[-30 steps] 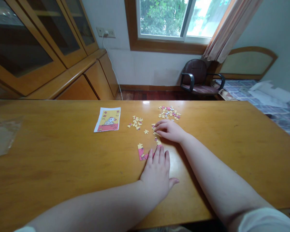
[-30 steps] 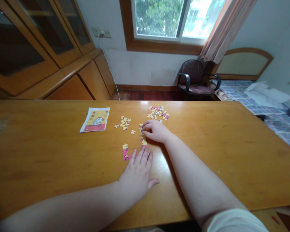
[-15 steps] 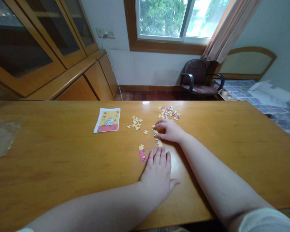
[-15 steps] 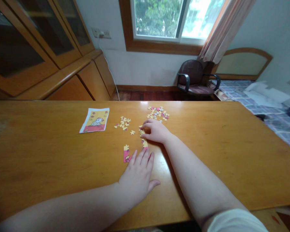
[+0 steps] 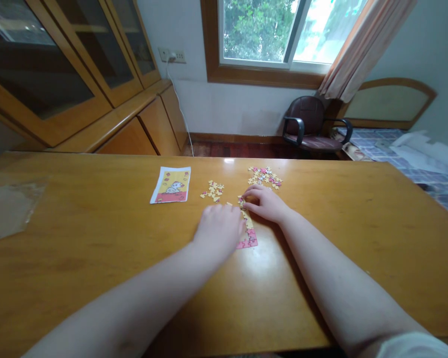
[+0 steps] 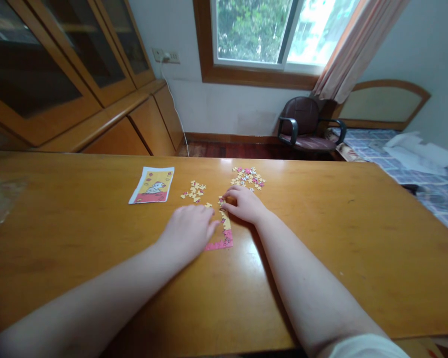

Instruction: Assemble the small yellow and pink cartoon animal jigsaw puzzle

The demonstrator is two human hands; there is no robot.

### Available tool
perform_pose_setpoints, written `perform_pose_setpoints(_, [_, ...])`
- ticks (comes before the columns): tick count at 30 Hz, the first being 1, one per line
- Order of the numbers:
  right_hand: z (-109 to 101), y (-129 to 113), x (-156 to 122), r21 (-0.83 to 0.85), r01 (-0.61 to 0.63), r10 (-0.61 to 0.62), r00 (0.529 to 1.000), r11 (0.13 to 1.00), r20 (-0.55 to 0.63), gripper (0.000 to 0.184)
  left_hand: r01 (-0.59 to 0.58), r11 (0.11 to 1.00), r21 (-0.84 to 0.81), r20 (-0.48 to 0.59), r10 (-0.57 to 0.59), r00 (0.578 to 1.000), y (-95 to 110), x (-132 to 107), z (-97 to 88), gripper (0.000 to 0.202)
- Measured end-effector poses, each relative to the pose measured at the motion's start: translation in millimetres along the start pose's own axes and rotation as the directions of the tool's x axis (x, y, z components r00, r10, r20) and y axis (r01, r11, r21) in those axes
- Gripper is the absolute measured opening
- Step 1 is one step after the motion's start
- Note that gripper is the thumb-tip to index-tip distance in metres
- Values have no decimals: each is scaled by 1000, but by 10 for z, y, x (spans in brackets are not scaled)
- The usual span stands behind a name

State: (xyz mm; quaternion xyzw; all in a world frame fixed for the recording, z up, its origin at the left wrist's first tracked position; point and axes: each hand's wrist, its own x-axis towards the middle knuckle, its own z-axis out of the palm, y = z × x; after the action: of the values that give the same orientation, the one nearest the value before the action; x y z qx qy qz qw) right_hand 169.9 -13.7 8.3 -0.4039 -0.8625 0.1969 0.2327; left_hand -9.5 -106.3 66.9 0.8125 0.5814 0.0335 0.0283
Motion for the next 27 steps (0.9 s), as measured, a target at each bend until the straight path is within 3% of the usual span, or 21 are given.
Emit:
perform_pose_setpoints(2, [6,4,3,3,-9,9,1000,1000,2,19,62,998,-4,-66,-62,996,-369,216,-26,26])
perform_pose_setpoints(5, [11,10,6,14,-25,25,1000,1000,-2,16,44,996,-73,-214,-59,975,-863,424,94,25])
perform_pose_setpoints(9, [16,36,10,18,-48,48,999,999,-14,16,-43,979,-202,-241,-7,970,-1187,485,273,25])
perform_pose_setpoints(13, [29,51,14,23,-55,55,998,998,-26,14,-26,970,-243,-281,-44,959,-1217,494,323,27])
perform_pose_setpoints(18, [27,7,19,32,-53,54,998,998,-31,16,15,976,-217,-231,-66,971,-1132,530,403,41])
perform_pose_setpoints(23, [31,-21,24,25,-51,52,998,998,-37,17,4,993,-118,-12,-6,1000,-1003,531,534,66])
perform_pose_setpoints(27, [37,-19,25,27,-54,56,998,998,-41,16,35,997,-66,64,-31,997,-968,548,594,71])
